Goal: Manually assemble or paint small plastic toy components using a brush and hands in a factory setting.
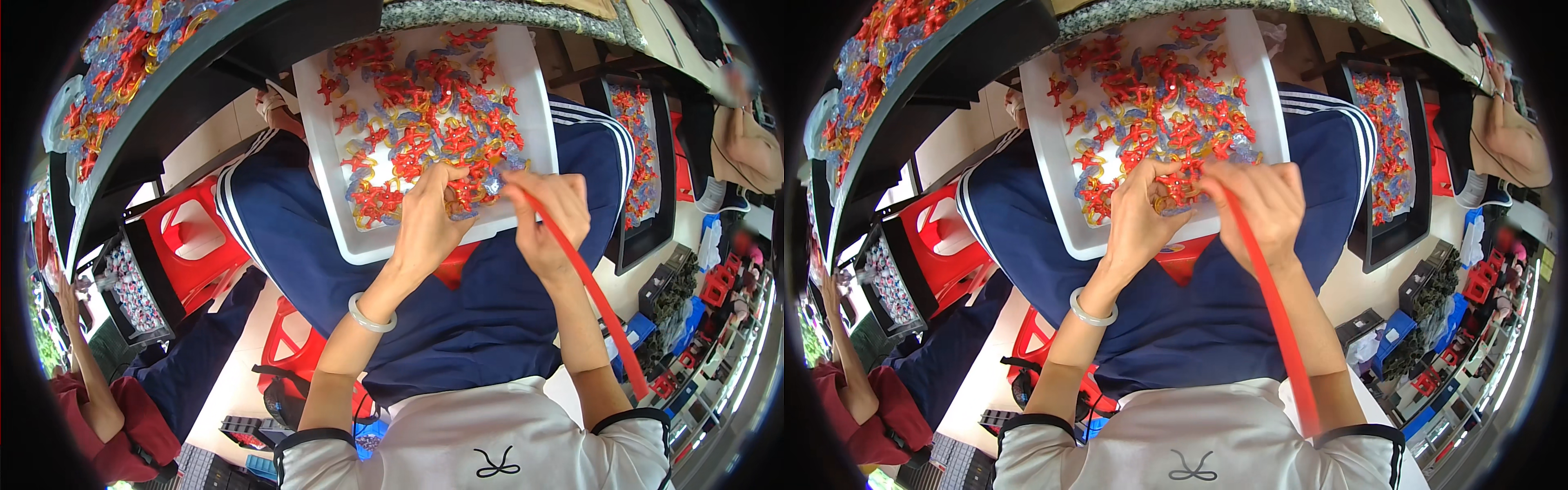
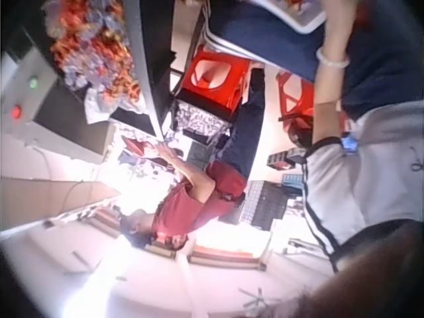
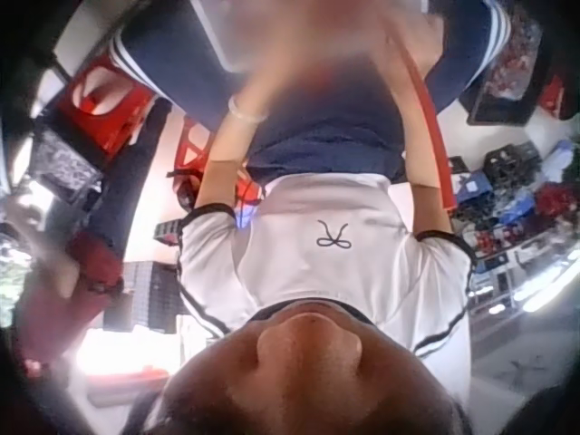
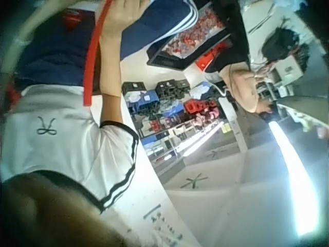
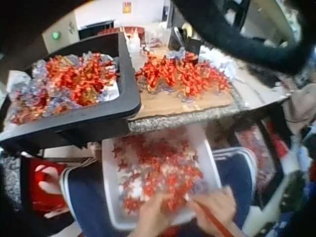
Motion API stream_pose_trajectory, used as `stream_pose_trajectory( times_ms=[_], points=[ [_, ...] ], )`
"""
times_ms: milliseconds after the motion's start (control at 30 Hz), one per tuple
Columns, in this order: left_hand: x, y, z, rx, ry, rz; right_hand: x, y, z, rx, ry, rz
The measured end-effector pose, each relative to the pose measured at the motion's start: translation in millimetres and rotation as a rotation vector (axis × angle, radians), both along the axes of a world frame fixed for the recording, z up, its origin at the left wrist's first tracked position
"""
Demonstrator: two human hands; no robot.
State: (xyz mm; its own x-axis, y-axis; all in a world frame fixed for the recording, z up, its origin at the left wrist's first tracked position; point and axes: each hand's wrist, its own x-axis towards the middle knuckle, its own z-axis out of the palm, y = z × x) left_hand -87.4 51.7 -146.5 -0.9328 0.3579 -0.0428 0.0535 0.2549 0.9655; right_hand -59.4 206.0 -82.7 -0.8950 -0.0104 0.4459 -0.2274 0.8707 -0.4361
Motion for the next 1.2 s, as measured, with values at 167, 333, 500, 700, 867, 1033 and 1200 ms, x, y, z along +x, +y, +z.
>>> stream_pose_trajectory(
  times_ms=[167, 333, 500, 700, 867, 1033, 1200],
  points=[
    [-0.7, -0.1, 0.9, -0.044, -0.059, -0.020, 8.9, -0.9, -2.3, -0.412, -0.257, 0.130],
    [-5.6, -3.8, -1.5, -0.017, -0.058, -0.019, -7.2, 21.0, -13.7, -0.207, -0.056, -0.100],
    [-17.4, -10.5, -0.1, 0.471, -0.272, 0.126, -8.4, 27.3, -50.8, 0.211, -0.332, 0.014],
    [-25.5, -22.0, 0.0, 0.730, -0.404, 0.075, -24.5, 38.6, -43.8, 0.078, -0.225, 0.010],
    [-24.5, -19.4, 8.7, 0.808, -0.423, 0.034, -110.4, 149.1, 29.3, -0.054, 0.293, -0.376],
    [-24.3, -7.9, 1.6, 0.954, -0.528, -0.075, -198.9, 333.6, 34.0, 0.454, 0.395, -0.576],
    [-23.4, -15.0, 6.9, 0.981, -0.564, -0.074, -225.2, 346.3, 17.5, 0.180, 0.085, -0.597]
  ],
)
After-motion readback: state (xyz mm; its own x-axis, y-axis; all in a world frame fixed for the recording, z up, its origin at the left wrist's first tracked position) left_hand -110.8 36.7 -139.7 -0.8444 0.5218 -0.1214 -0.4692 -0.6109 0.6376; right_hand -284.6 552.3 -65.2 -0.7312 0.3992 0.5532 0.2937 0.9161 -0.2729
